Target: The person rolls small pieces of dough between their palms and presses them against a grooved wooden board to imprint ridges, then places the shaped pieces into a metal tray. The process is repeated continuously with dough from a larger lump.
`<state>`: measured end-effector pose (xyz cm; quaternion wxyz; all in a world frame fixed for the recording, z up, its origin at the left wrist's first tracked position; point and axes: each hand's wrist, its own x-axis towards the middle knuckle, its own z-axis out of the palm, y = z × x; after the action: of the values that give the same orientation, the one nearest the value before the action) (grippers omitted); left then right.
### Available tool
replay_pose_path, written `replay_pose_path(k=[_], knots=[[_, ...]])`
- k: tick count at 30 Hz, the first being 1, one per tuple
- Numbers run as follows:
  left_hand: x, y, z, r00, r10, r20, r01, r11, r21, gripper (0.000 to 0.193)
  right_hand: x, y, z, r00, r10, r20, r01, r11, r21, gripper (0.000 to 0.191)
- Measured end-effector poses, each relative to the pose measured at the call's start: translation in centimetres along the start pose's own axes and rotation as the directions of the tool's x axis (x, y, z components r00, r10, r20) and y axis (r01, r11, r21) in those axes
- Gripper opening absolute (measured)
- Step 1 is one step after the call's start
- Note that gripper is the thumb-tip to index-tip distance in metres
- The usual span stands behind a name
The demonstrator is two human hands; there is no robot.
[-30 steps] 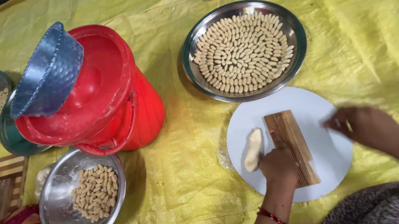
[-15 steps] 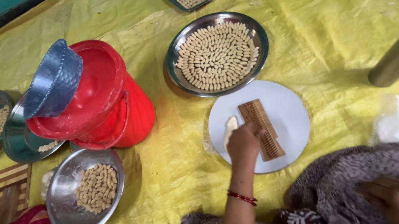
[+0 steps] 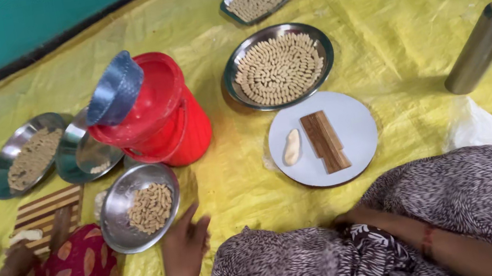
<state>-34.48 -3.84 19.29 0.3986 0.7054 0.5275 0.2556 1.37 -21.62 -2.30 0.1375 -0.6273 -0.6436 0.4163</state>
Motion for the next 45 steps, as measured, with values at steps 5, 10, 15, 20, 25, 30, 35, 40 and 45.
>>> replay_pose_path(k=[5, 10, 15, 20, 25, 30, 35, 40, 45], knots=[[-7.4, -8.2, -5.5, 0.989, -0.148, -0.026, 0.145, 0.986, -0.079, 0.046, 1.2, -2.0, 2.4, 0.987, 0.109, 0.117, -0.096, 0.988, -0.117, 0.032], [-7.2, -9.9, -5.7, 0.964, -0.265, 0.015, 0.264, 0.964, 0.034, 0.042, 0.0, -4.5, 1.1, 0.968, 0.214, 0.133, -0.167, 0.94, -0.298, 0.031], [-3.7, -1.4, 1.6, 0.997, 0.001, -0.082, 0.0, 1.0, 0.003, 0.046, -1.0, -7.8, -1.9, 0.941, 0.283, 0.188, -0.182, 0.887, -0.423, 0.029], [7.2, 7.1, 12.5, 0.972, 0.228, -0.053, -0.225, 0.972, 0.063, 0.05, 0.7, -7.1, -6.8, 0.873, 0.296, 0.389, -0.115, 0.898, -0.424, 0.028], [14.7, 7.4, 24.3, 0.996, 0.07, 0.063, -0.089, 0.915, 0.394, 0.058, 8.9, -0.8, -15.3, 0.995, 0.078, 0.065, -0.054, 0.947, -0.315, 0.022], [15.7, 2.1, 32.9, 0.964, 0.266, -0.029, -0.202, 0.795, 0.572, 0.061, 12.1, 4.0, -17.3, 0.86, 0.045, -0.508, -0.066, 0.998, -0.024, 0.022], [17.5, -1.9, 34.3, 0.994, 0.107, 0.023, -0.099, 0.792, 0.602, 0.062, 14.0, 5.4, -15.7, 0.792, 0.025, -0.609, -0.097, 0.992, -0.084, 0.022], [19.3, -4.2, 32.9, 0.983, 0.176, 0.047, -0.183, 0.946, 0.268, 0.036, 15.5, 6.2, -15.0, 0.735, 0.009, -0.678, 0.035, 0.998, 0.051, 0.022], [21.2, -4.8, 32.3, 0.879, -0.013, 0.476, 0.158, 0.951, -0.265, 0.042, 15.4, 6.3, -15.7, 0.78, 0.078, -0.621, 0.124, 0.953, 0.276, 0.035]])
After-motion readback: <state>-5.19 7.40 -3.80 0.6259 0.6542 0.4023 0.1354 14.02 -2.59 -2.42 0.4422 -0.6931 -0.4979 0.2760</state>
